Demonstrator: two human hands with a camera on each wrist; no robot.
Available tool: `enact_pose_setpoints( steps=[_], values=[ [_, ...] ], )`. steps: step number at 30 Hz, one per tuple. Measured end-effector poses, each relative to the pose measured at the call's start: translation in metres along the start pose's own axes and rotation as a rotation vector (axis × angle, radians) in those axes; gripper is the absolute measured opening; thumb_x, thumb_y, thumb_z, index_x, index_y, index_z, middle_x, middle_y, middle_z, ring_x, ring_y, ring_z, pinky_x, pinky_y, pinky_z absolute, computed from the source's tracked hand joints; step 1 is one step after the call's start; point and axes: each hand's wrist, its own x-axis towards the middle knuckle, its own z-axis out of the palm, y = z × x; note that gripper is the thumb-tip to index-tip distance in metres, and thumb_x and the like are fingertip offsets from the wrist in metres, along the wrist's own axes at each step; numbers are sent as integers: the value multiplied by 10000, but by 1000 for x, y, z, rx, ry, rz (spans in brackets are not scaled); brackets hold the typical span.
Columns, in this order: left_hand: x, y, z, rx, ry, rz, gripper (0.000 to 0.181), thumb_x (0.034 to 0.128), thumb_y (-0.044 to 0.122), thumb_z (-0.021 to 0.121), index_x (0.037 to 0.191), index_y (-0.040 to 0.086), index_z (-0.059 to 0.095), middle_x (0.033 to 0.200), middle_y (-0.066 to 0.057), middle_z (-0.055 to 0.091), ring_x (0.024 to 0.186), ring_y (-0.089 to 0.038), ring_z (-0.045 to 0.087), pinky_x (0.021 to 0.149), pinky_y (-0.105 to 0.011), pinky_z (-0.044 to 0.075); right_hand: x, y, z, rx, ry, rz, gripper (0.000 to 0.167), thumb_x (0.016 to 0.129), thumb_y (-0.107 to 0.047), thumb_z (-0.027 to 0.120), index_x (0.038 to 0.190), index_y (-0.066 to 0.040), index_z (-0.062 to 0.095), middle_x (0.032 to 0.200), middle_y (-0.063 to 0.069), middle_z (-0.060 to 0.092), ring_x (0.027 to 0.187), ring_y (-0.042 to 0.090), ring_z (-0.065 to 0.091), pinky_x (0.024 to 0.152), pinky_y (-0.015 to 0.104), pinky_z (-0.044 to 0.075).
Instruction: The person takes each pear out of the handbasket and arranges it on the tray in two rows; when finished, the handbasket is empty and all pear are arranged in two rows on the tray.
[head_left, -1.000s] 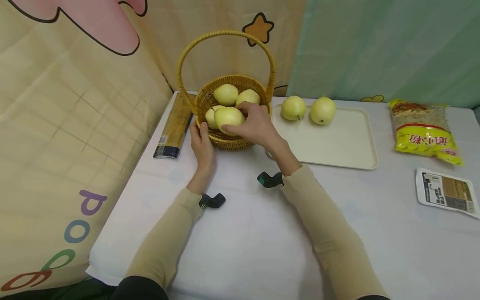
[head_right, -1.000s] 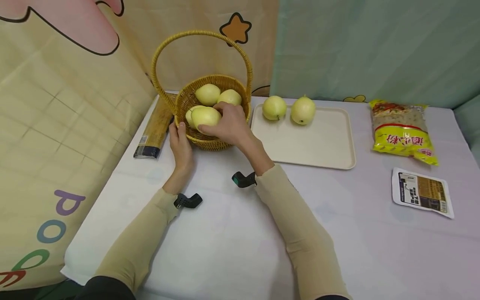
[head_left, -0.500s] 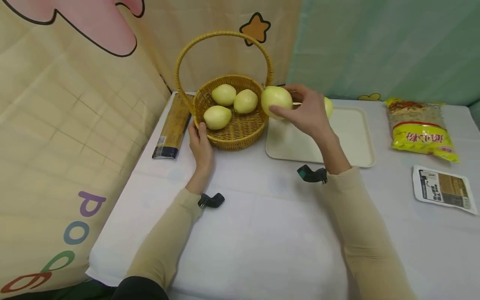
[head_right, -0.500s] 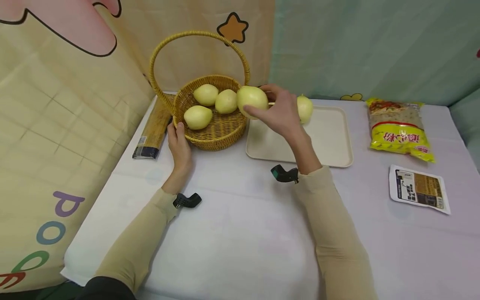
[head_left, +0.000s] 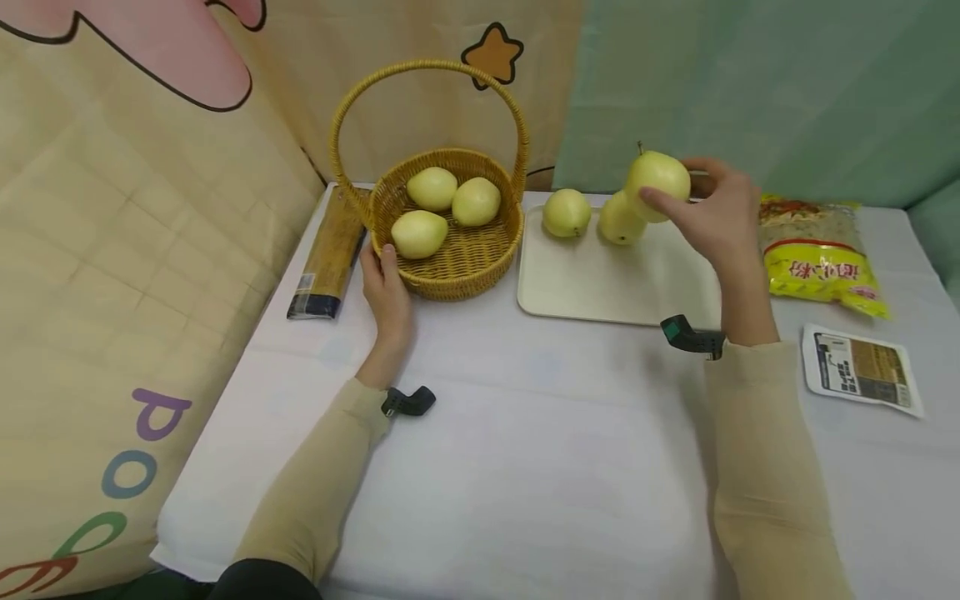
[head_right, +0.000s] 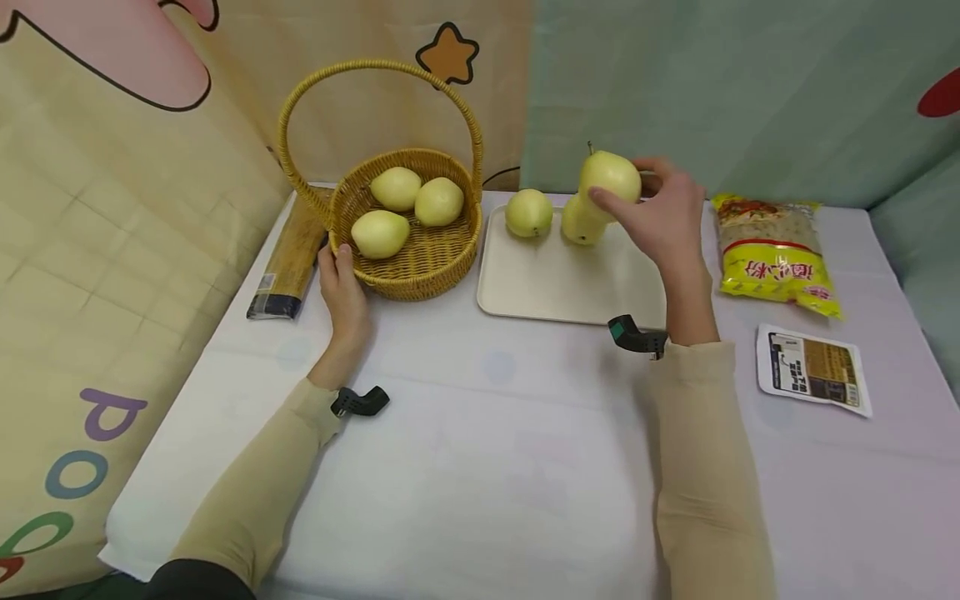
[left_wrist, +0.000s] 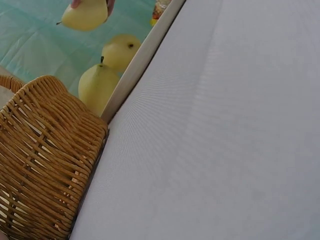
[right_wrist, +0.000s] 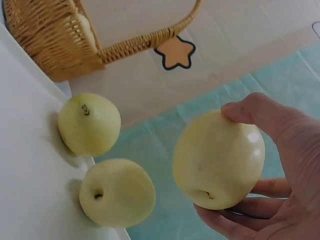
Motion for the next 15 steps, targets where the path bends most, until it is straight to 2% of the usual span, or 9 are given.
enact_pose_setpoints(
  steps=[2, 3, 5, 8, 12, 15],
  values=[
    [4, -11, 1, 2, 2, 1, 496, 1147, 292, 405, 1577, 44, 419, 1574, -144, 509, 1458, -244, 467, 1221, -401, 346, 4, 8, -6, -3, 35, 36, 807, 839, -608, 809, 1493, -184, 600, 1426, 107, 681, 1170, 136, 673, 827, 205, 453],
    [5, -14, 1, 6, -1, -3, 502, 1145, 315, 408, 1579, 64, 420, 1577, -123, 511, 1459, -224, 467, 1222, -385, 346, 5, 12, -8, -9, 56, 54, 811, 838, -618, 803, 1491, -180, 602, 1365, 81, 714, 1222, 144, 646, 863, 212, 430],
    [7, -17, -1, 15, -5, -8, 509, 1140, 352, 411, 1576, 90, 426, 1571, -89, 520, 1450, -187, 473, 1212, -353, 353, 8, 19, -9, -20, 93, 87, 829, 829, -650, 790, 1479, -167, 611, 1237, 23, 731, 1345, 187, 556, 933, 262, 387],
    [8, -18, -4, 27, 8, -9, 511, 1134, 387, 419, 1567, 115, 437, 1559, -46, 530, 1437, -138, 478, 1194, -311, 364, 13, 29, -3, -39, 124, 121, 877, 808, -709, 768, 1464, -145, 624, 1102, -29, 679, 1368, 247, 485, 971, 331, 352],
    [8, -16, -6, 16, 15, -2, 509, 1133, 386, 420, 1570, 126, 435, 1556, -24, 528, 1436, -107, 471, 1191, -287, 361, 17, 42, 4, -50, 133, 182, 930, 797, -759, 730, 1470, -127, 615, 1154, -4, 633, 1325, 302, 455, 982, 383, 383],
    [7, -16, -2, 2, 2, -2, 506, 1134, 382, 418, 1573, 132, 432, 1559, -17, 524, 1439, -96, 464, 1195, -276, 355, 19, 52, 3, -54, 152, 253, 954, 794, -765, 717, 1477, -110, 597, 1257, 32, 584, 1397, 331, 384, 1061, 446, 384]
  ],
)
